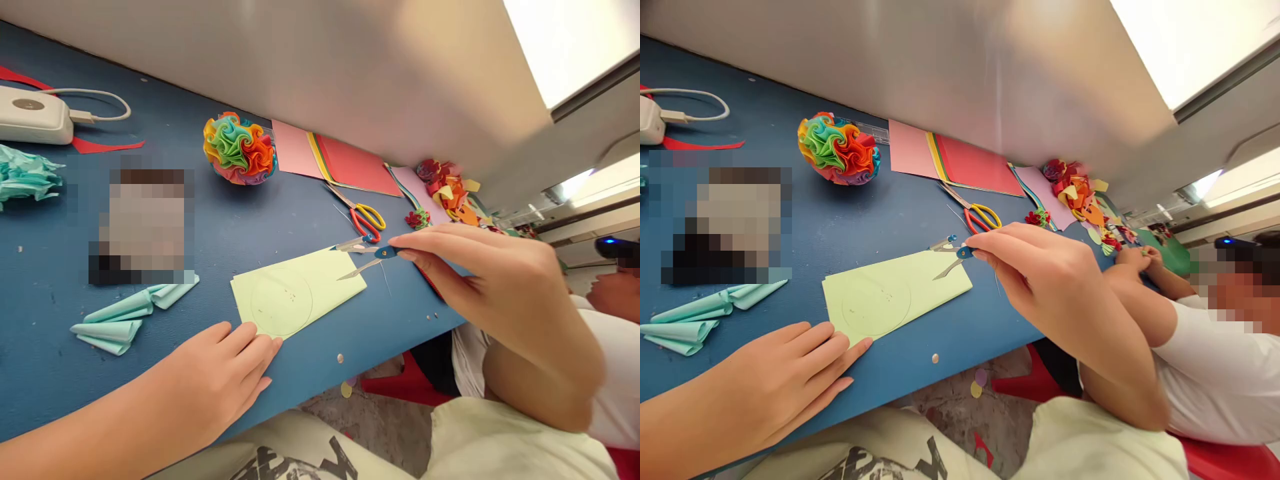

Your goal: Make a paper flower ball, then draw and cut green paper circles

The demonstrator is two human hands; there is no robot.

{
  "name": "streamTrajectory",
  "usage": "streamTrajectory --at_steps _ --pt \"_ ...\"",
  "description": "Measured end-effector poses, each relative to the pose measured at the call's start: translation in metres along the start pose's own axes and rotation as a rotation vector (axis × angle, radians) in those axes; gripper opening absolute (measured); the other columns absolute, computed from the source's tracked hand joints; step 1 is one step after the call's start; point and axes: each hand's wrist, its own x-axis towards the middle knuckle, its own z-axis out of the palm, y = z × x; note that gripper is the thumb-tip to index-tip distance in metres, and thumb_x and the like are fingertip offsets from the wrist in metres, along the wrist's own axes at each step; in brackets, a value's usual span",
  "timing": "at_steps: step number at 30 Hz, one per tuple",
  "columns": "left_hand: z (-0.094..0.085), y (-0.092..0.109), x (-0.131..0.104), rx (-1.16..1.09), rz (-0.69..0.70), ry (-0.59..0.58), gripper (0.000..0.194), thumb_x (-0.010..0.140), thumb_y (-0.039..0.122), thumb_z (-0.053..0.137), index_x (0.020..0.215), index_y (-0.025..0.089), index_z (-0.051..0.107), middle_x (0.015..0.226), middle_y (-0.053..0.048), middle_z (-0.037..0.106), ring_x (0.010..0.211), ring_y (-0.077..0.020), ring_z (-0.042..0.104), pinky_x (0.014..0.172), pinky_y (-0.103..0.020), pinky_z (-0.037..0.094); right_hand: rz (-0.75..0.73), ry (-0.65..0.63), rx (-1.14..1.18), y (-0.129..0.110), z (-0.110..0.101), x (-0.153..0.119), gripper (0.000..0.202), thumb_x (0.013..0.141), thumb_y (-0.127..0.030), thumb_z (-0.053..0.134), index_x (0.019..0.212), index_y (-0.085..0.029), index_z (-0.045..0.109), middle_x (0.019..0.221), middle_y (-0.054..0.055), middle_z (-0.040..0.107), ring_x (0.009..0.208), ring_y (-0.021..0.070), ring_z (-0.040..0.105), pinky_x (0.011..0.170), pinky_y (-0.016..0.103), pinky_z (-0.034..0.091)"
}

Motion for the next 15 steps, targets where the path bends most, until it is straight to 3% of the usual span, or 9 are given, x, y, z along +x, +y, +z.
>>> streamTrajectory --at_steps 6,12,15 --pt "-0.001 0.001 -0.001 -0.041 -0.03 0.018 0.033 0.096 0.021 0.036 0.113 0.016 0.064 0.09 -0.004 0.062 0.077 -0.0198 0.046 0.067 -0.036 0.031 -0.097 0.029 0.087 0.015 0.02 0.001 0.026 0.088 -0.004 0.051 0.1 -0.021 0.066 0.091 0.001 0.071 0.08 0.0133 0.068 0.075 0.021 0.052" --pt "0.0 0.002 -0.001 -0.065 -0.037 -0.013 0.032 0.097 0.022 0.036 0.112 0.02 0.064 0.1 -0.002 0.064 0.078 -0.0202 0.044 0.069 -0.037 0.029 -0.122 -0.023 0.231 0.024 0.036 -0.009 0.029 0.086 0.002 0.05 0.104 -0.016 0.064 0.099 0.005 0.069 0.098 0.0137 0.064 0.09 0.022 0.05" --pt "0.002 0.002 -0.001 -0.059 -0.04 -0.003 0.034 0.098 0.023 0.034 0.113 0.018 0.064 0.09 -0.002 0.063 0.078 -0.02 0.042 0.069 -0.037 0.028 -0.121 -0.059 0.3 0.029 0.04 -0.01 0.031 0.085 0.004 0.049 0.105 -0.017 0.064 0.103 0.005 0.069 0.102 0.014 0.064 0.092 0.023 0.051"
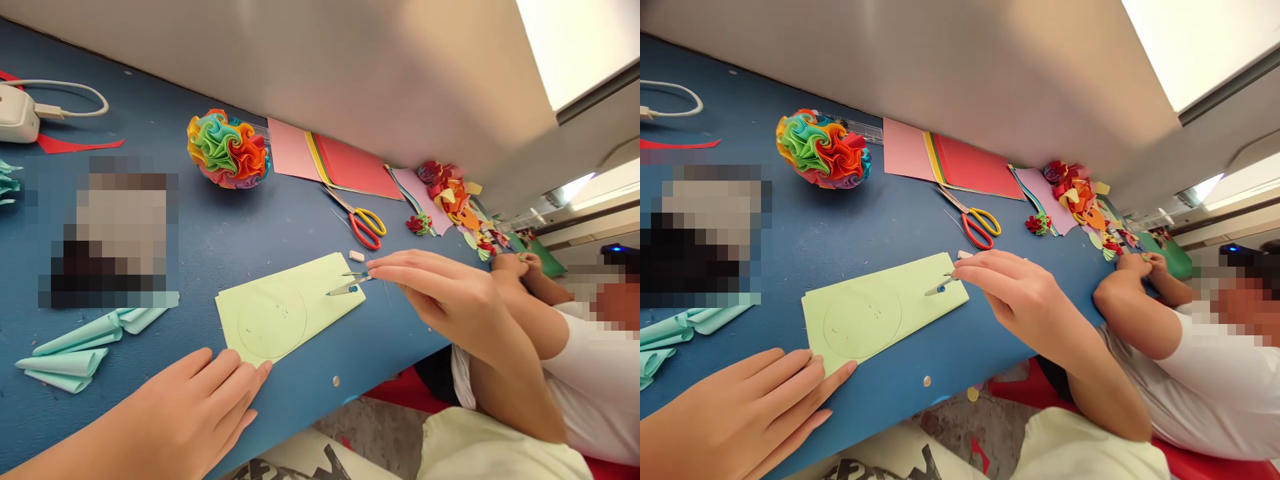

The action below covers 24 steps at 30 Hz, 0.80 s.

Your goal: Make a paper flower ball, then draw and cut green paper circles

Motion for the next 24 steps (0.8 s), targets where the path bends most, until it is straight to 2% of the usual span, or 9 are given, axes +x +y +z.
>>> streamTrajectory --at_steps 2,12,16,21,24 --pt "0.001 0.0 -0.001 -0.001 -0.002 0.02 0.034 0.098 0.024 0.033 0.112 0.018 0.064 0.085 -0.002 0.062 0.077 -0.0197 0.041 0.068 -0.037 0.028 0.008 -0.003 0.04 0.003 0.0 0.0 0.031 0.086 0.003 0.05 0.105 -0.017 0.064 0.103 0.004 0.069 0.101 0.0132 0.064 0.091 0.022 0.051" --pt "0.006 0.001 -0.002 -0.035 -0.018 0.019 0.031 0.099 0.027 0.035 0.112 0.02 0.062 0.09 -0.001 0.064 0.079 -0.019 0.044 0.071 -0.037 0.029 0.001 -0.019 0.138 0.012 0.008 0.006 0.032 0.085 0.004 0.051 0.107 -0.016 0.064 0.1 0.005 0.069 0.097 0.0129 0.065 0.087 0.023 0.053" --pt "0.005 0.001 -0.003 -0.034 -0.021 -0.014 0.027 0.097 0.03 0.041 0.114 0.022 0.061 0.095 0.001 0.065 0.08 -0.019 0.044 0.072 -0.038 0.029 -0.007 -0.017 0.15 0.012 0.008 0.008 0.033 0.086 0.003 0.051 0.107 -0.018 0.063 0.1 0.004 0.07 0.096 0.0125 0.065 0.089 0.023 0.053" --pt "0.007 0.001 -0.004 -0.023 -0.015 -0.002 0.028 0.097 0.03 0.041 0.115 0.02 0.06 0.089 -0.001 0.065 0.08 -0.0196 0.044 0.071 -0.038 0.028 -0.003 -0.039 0.166 0.011 0.01 0.009 0.031 0.087 0.001 0.05 0.107 -0.019 0.063 0.101 0.003 0.07 0.097 0.0126 0.065 0.089 0.024 0.053" --pt "0.008 0.002 -0.004 -0.027 -0.018 -0.002 0.027 0.096 0.03 0.043 0.115 0.022 0.06 0.088 -0.001 0.064 0.081 -0.0201 0.045 0.071 -0.038 0.028 -0.026 -0.057 0.172 0.01 0.009 0.011 0.031 0.087 0.002 0.049 0.106 -0.019 0.063 0.102 0.003 0.07 0.097 0.0116 0.065 0.094 0.024 0.051"
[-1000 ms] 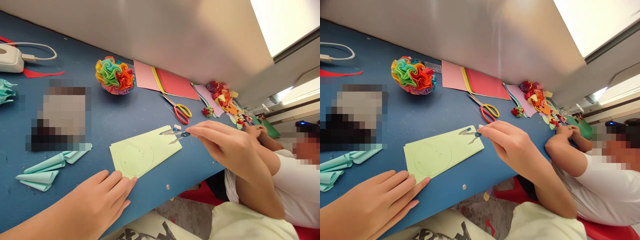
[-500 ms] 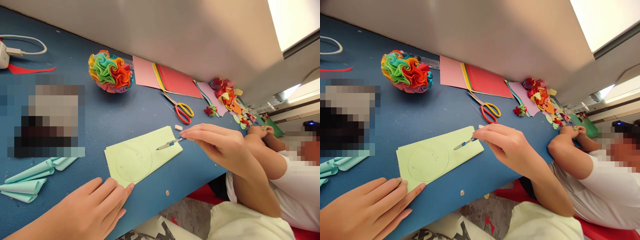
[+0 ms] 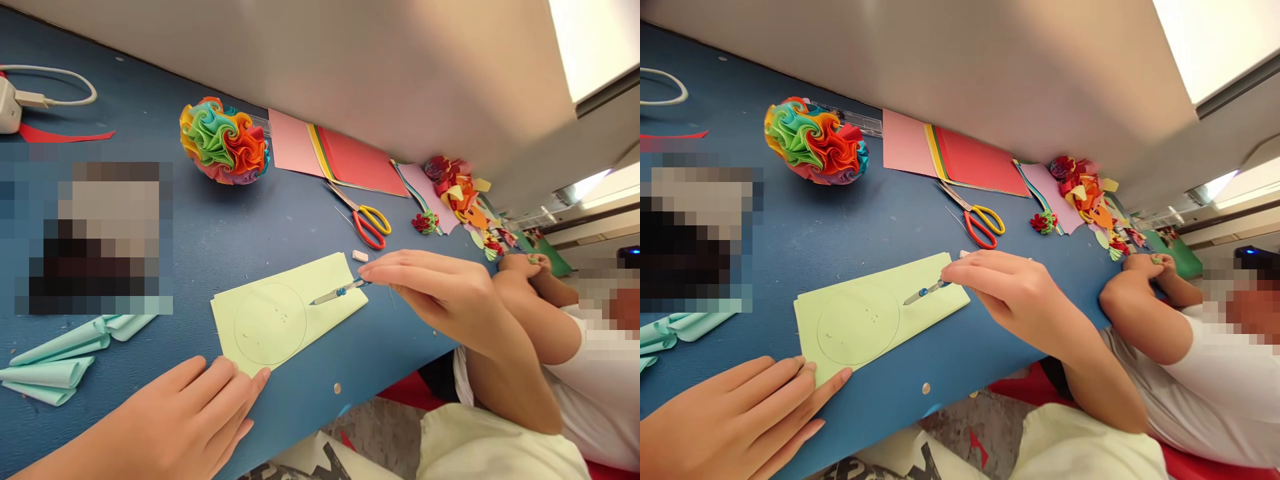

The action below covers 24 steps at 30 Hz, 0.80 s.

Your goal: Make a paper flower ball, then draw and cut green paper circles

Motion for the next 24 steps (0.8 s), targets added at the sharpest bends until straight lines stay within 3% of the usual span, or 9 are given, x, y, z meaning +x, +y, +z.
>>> streamTrajectory --at_steps 9,18,24 --pt "-0.003 0.001 0.003 0.003 -0.007 0.035 0.026 0.096 0.028 0.042 0.108 0.021 0.065 0.083 -0.002 0.061 0.079 -0.0197 0.044 0.07 -0.037 0.028 -0.085 -0.111 -0.1 -0.004 -0.004 0.02 0.031 0.089 0.0 0.044 0.105 -0.02 0.06 0.1 0.002 0.069 0.093 0.0123 0.066 0.087 0.022 0.052" --pt "0.005 0.005 -0.016 0.005 0.014 -0.138 0.036 0.087 0.039 0.056 0.121 0.028 0.059 0.11 -0.002 0.06 0.095 -0.0228 0.048 0.08 -0.041 0.031 -0.084 -0.119 -0.151 0.004 0.0 0.025 0.032 0.088 0.0 0.043 0.107 -0.022 0.056 0.103 0.002 0.068 0.094 0.0137 0.065 0.086 0.024 0.051" --pt "0.009 0.006 -0.018 0.012 0.028 -0.132 0.031 0.088 0.041 0.055 0.117 0.03 0.061 0.108 0.0 0.06 0.093 -0.022 0.049 0.079 -0.041 0.031 -0.035 -0.112 -0.238 0.009 0.001 0.024 0.022 0.091 -0.005 0.045 0.102 -0.021 0.056 0.095 0.001 0.067 0.089 0.0128 0.064 0.081 0.023 0.049"
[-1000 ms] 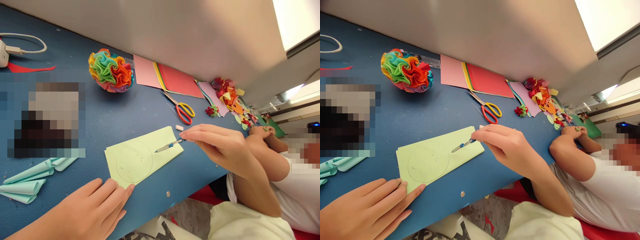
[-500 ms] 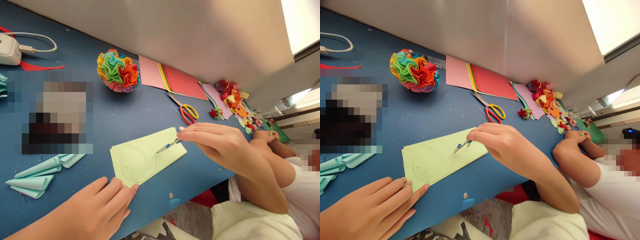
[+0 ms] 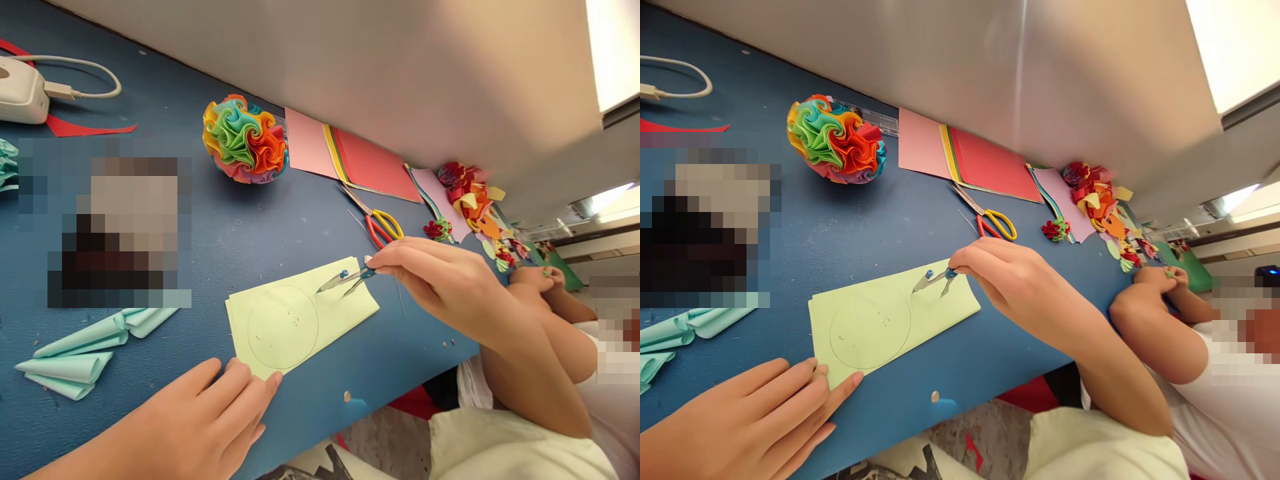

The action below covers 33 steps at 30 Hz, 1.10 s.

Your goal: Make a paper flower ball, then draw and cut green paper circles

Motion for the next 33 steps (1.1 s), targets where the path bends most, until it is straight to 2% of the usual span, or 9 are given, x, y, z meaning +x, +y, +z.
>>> streamTrajectory --at_steps 5,9,15,19,25,29,33 --pt "0.006 0.001 -0.006 -0.018 -0.036 -0.012 0.044 0.084 0.046 0.059 0.124 0.027 0.058 0.116 -0.005 0.06 0.1 -0.0234 0.051 0.085 -0.042 0.034 0.047 0.012 0.017 0.009 0.002 -0.002 0.015 0.094 -0.012 0.044 0.098 -0.021 0.056 0.086 0.002 0.063 0.077 0.0133 0.06 0.07 0.025 0.047" --pt "0.006 0.002 -0.008 -0.039 -0.028 -0.012 0.048 0.082 0.045 0.061 0.127 0.028 0.056 0.121 -0.006 0.058 0.101 -0.0235 0.051 0.086 -0.042 0.034 0.071 0.067 0.03 0.016 0.007 -0.01 0.01 0.092 -0.014 0.049 0.096 -0.021 0.055 0.085 0.003 0.062 0.078 0.0151 0.059 0.071 0.027 0.047" --pt "0.002 0.0 -0.002 -0.011 -0.02 0.02 0.037 0.086 0.039 0.058 0.122 0.027 0.059 0.096 -0.004 0.063 0.09 -0.0226 0.049 0.081 -0.041 0.032 0.078 0.091 0.003 0.019 0.01 -0.026 0.009 0.091 -0.014 0.051 0.094 -0.021 0.054 0.078 0.002 0.06 0.073 0.0161 0.056 0.066 0.028 0.045" --pt "-0.002 -0.001 0.004 -0.008 -0.012 0.074 0.039 0.087 0.036 0.058 0.123 0.023 0.058 0.09 -0.005 0.063 0.085 -0.0222 0.048 0.08 -0.041 0.032 0.096 0.089 -0.044 0.017 0.011 -0.037 0.008 0.091 -0.015 0.051 0.093 -0.021 0.055 0.076 0.003 0.059 0.068 0.0164 0.053 0.063 0.029 0.043" --pt "-0.011 -0.004 0.014 -0.03 -0.046 0.136 0.026 0.09 0.03 0.054 0.112 0.021 0.063 0.083 -0.002 0.063 0.081 -0.0198 0.045 0.076 -0.038 0.031 0.044 0.099 -0.186 0.001 0.007 -0.049 0.004 0.089 -0.014 0.054 0.087 -0.017 0.056 0.069 0.003 0.057 0.064 0.0161 0.051 0.06 0.028 0.04" --pt "-0.014 -0.005 0.017 -0.027 -0.018 0.13 0.025 0.089 0.03 0.056 0.112 0.022 0.063 0.086 -0.002 0.064 0.08 -0.0189 0.044 0.075 -0.037 0.03 0.02 0.083 -0.32 -0.017 0.003 -0.048 0.013 0.091 -0.016 0.054 0.078 -0.018 0.054 0.064 0.002 0.056 0.06 0.0149 0.047 0.058 0.028 0.036" --pt "-0.015 -0.006 0.017 -0.008 -0.003 0.116 0.027 0.09 0.028 0.054 0.115 0.021 0.062 0.092 -0.003 0.064 0.08 -0.0198 0.045 0.073 -0.037 0.03 0.032 0.045 -0.385 -0.029 0.0 -0.04 0.023 0.092 -0.018 0.052 0.069 -0.019 0.052 0.057 -0.001 0.049 0.054 0.0135 0.038 0.055 0.028 0.032"
